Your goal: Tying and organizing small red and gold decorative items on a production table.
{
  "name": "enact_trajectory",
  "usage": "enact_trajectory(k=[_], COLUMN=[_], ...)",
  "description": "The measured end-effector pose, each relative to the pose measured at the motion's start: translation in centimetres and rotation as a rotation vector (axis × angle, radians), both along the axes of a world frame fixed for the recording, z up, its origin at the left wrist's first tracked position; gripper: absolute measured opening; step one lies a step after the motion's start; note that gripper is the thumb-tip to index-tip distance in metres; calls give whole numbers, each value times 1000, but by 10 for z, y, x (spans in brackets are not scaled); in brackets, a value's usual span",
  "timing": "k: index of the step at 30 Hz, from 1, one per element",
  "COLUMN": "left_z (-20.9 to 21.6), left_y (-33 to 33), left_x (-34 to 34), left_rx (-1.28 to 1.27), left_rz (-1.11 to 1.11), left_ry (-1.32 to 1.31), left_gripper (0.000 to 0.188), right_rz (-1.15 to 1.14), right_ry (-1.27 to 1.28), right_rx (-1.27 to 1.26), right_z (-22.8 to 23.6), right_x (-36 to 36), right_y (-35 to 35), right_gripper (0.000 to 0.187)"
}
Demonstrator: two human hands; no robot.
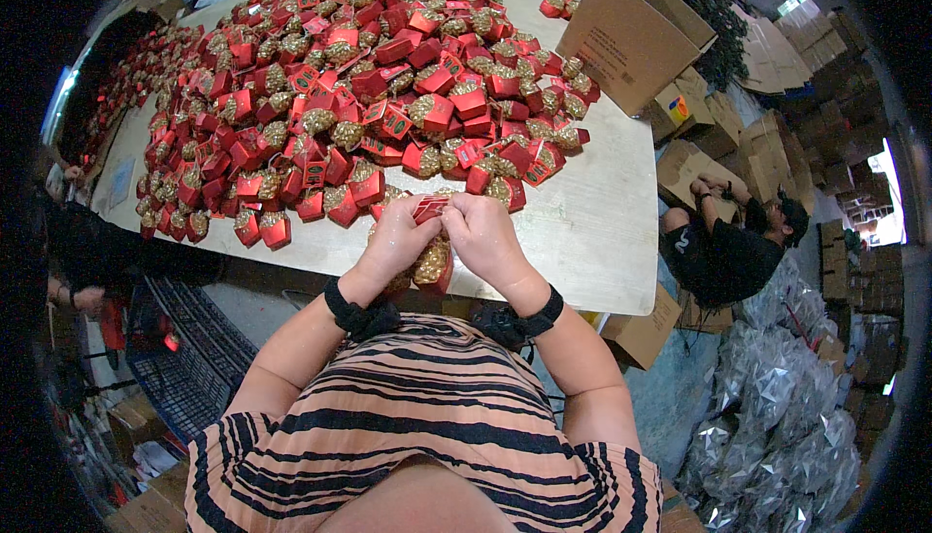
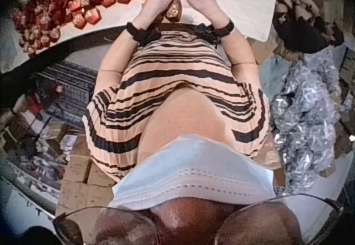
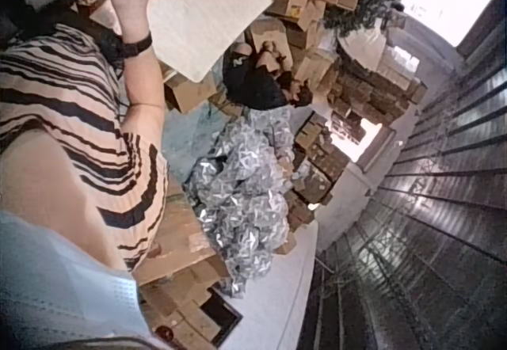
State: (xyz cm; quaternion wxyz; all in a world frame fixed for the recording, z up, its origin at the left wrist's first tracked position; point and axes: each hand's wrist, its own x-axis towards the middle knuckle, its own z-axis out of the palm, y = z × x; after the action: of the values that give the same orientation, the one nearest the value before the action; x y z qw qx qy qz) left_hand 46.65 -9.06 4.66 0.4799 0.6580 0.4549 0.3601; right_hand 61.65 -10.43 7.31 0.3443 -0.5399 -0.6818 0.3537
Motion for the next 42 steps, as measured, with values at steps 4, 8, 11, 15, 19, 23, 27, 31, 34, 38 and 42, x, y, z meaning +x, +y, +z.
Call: enact_trajectory(k=[4, 8, 11, 15, 19, 23, 27, 31, 34, 38, 42], left_z=[-4, -6, -4, 2, 1, 0, 7, 9, 13, 13, 8], left_y=[0, 0, -1, -4, -8, -11, -14, -15, -15, -14, -12], left_x=[0, 0, 1, 0, 0, -1, 0, -2, -3, -3, -3], left_rx=[-3, 10, 19, 31, 210, 356, 448, 551, 539, 552, 494], left_rz=[-10, 3, 11, -3, 31, 53, 70, 86, 76, 93, 96], left_ry=[10, 62, 27, 39, 66, 122, 170, 220, 255, 260, 183], left_gripper=[18, 17, 16, 17, 20, 25, 24, 29, 26, 24, 24], right_rz=[-57, -66, -62, -69, -66, -19, -5, -12, -22, -46, -83], right_ry=[-151, -337, -361, -372, -214, -89, -76, -57, -112, -74, -22], right_rx=[154, 368, 402, 425, 396, 348, 311, 332, 370, 399, 391], right_z=[0, 5, 2, 0, 0, 7, 4, -3, -8, -6, -7], right_x=[-7, -16, -16, -14, -13, -11, -7, -6, -6, -11, -11], right_y=[-4, -12, -14, -16, -19, -23, -26, -27, -27, -27, -24], right_gripper=[20, 16, 13, 10, 10, 11, 8, 8, 7, 7, 7])
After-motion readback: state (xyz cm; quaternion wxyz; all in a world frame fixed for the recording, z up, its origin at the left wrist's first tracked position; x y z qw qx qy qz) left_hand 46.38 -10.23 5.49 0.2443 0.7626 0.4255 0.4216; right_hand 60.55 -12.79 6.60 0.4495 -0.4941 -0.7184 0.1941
